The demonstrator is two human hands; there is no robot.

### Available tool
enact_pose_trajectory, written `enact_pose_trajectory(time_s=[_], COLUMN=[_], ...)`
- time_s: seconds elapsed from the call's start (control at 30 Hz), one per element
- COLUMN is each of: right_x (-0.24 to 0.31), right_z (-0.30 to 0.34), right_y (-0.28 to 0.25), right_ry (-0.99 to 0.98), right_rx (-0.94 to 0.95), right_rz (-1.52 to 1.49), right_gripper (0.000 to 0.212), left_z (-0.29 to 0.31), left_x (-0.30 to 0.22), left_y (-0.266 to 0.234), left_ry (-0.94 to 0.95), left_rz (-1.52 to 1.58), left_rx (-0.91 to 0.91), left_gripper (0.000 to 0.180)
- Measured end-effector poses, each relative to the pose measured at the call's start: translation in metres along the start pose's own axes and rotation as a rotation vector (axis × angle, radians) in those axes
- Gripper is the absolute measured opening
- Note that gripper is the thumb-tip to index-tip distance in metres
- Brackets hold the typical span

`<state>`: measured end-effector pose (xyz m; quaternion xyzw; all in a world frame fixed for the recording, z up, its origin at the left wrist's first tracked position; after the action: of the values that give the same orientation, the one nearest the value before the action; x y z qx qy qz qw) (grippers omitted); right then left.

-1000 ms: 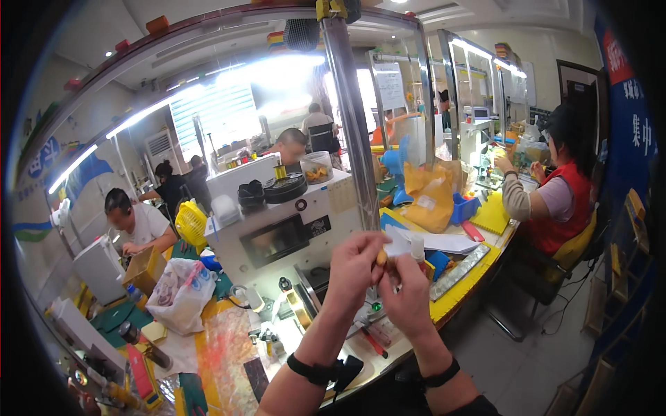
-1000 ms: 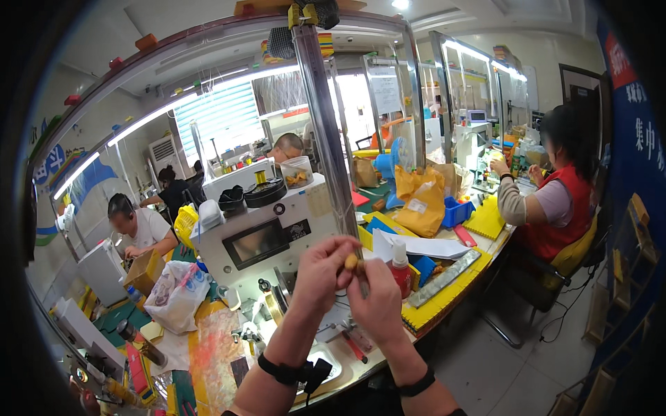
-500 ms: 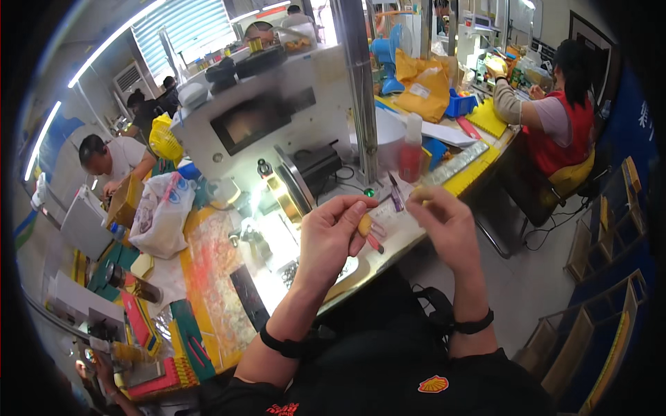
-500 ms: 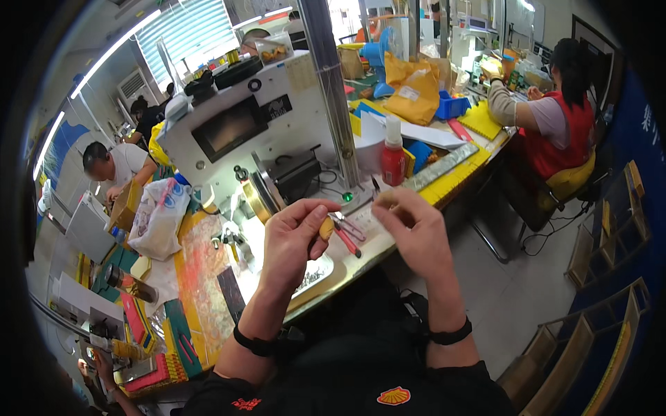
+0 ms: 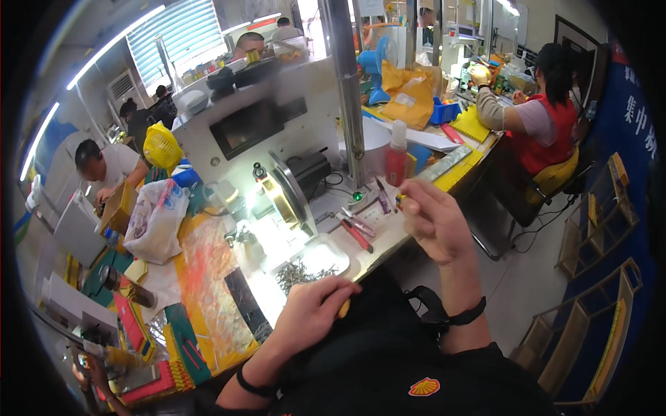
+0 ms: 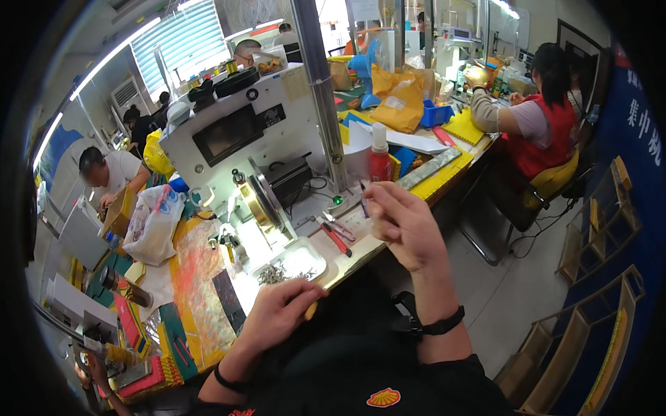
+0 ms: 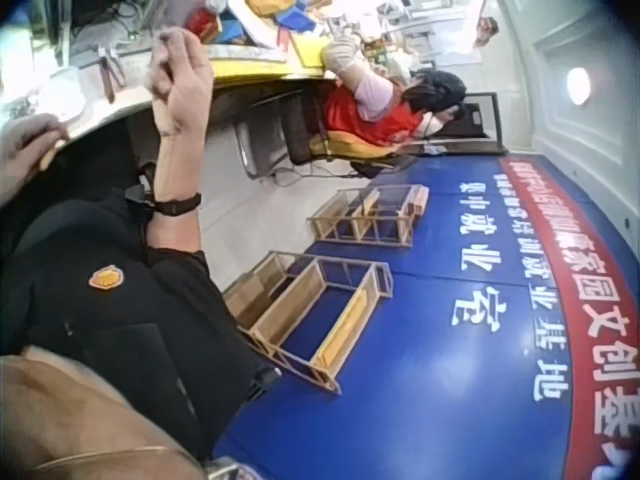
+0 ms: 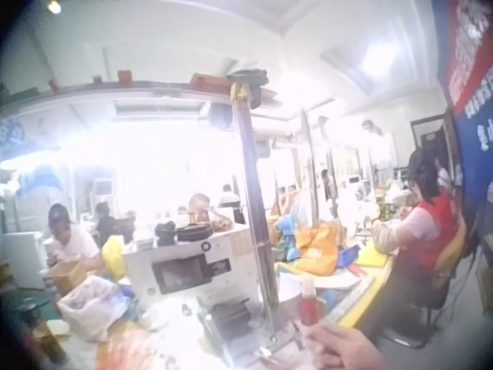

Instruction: Assembling small metal components using adhesive and a precision workstation.

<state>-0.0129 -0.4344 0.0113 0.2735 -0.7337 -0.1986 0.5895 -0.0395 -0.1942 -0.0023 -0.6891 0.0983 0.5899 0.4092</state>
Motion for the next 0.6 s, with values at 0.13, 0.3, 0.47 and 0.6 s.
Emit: enact_pose_trajectory(time_s=[0.13, 0.3, 0.47, 0.6], right_x=[0.027, 0.059, 0.084, 0.097], right_z=[0.023, 0.047, 0.064, 0.080], right_y=[-0.059, -0.116, -0.150, -0.167], right_ry=[-0.119, -0.225, -0.325, -0.378], right_rx=[-0.093, -0.156, -0.188, -0.139], right_rz=[-0.138, -0.170, -0.168, -0.225], right_gripper=[0.021, 0.023, 0.024, 0.028], left_z=[0.033, 0.067, 0.094, 0.103], left_x=[0.018, 0.038, 0.057, 0.061], left_y=[-0.015, -0.032, -0.063, -0.090], left_ry=[-0.063, -0.216, -0.307, -0.285], left_rz=[-0.018, -0.021, 0.097, 0.257], left_rx=[-0.001, -0.010, -0.119, -0.304], left_gripper=[0.019, 0.012, 0.012, 0.013])
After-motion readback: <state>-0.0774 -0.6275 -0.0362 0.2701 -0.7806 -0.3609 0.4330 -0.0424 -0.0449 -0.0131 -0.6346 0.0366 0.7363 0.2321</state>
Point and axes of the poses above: each hand's wrist, its own z-axis away from the middle knuckle, its own y-axis out of the palm, x = y × z, the point moved 8 cm from there along -z, towards the middle knuckle, and after that the axes turned 8 degrees about x, right-handed, at the moved point
